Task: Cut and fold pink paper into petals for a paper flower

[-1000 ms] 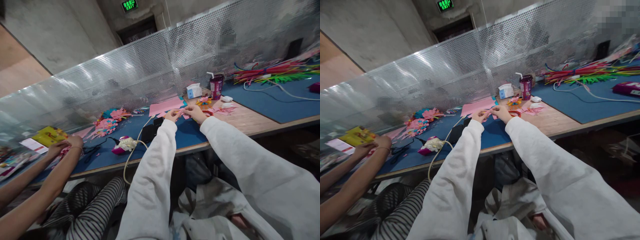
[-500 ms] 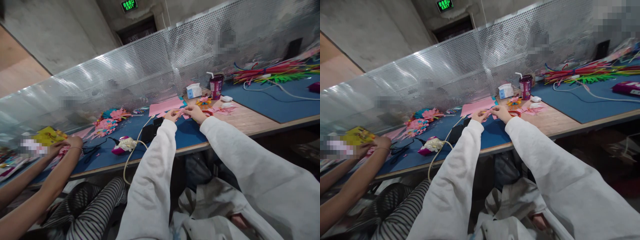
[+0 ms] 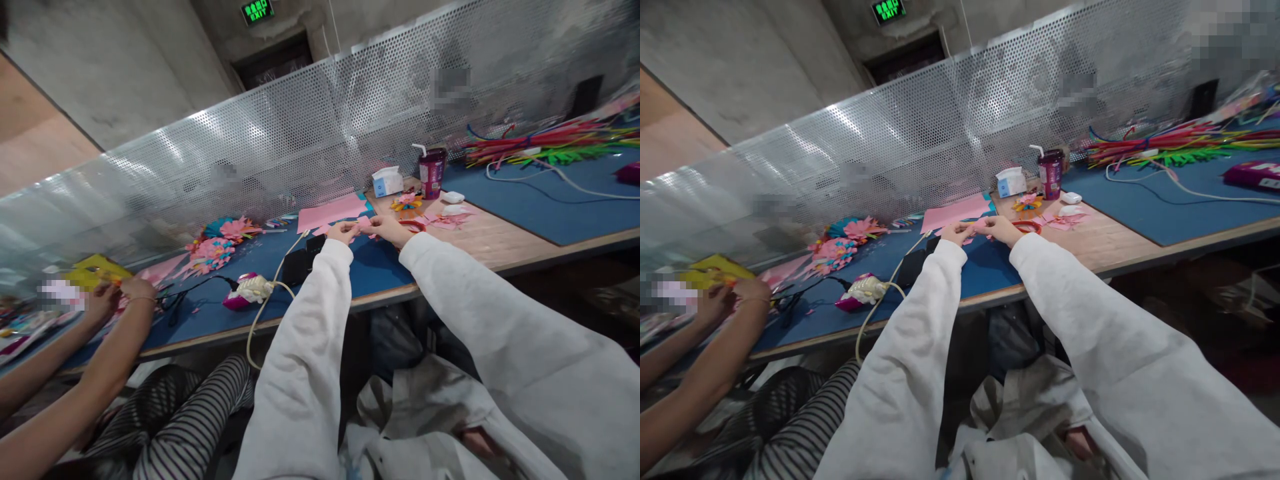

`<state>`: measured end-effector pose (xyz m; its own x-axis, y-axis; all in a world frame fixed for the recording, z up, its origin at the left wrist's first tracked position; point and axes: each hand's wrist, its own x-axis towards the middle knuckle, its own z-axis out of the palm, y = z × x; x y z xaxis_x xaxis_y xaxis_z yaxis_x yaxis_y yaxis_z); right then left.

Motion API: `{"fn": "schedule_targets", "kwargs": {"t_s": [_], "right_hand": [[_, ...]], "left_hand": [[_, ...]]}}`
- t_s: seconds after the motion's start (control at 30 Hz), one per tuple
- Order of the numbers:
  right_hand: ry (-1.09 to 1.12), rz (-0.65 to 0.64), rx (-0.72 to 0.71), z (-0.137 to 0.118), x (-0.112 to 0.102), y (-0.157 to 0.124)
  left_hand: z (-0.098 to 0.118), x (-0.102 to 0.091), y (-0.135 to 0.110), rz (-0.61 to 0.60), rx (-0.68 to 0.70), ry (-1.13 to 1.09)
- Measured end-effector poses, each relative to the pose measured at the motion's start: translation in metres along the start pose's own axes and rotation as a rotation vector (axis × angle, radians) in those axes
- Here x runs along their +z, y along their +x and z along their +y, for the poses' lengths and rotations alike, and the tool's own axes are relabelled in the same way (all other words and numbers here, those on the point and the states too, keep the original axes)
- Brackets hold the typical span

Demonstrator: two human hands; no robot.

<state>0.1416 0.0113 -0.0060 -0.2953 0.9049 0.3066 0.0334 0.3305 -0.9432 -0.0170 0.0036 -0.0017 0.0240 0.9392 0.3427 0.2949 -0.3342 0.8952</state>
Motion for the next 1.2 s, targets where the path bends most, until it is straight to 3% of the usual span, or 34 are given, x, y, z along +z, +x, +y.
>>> {"fn": "schedule_targets", "kwargs": {"t_s": [0.6,1.2], "right_hand": [[-0.023,-0.053,0.088,-0.004,-0.003,-0.001],[0.02,0.005,0.039,-0.014,-0.004,-0.008]], "left_hand": [[0.003,0.001,-0.001,0.035,-0.019,-0.038],[0.009,0.001,-0.005,0.006,-0.022,-0.05]]}}
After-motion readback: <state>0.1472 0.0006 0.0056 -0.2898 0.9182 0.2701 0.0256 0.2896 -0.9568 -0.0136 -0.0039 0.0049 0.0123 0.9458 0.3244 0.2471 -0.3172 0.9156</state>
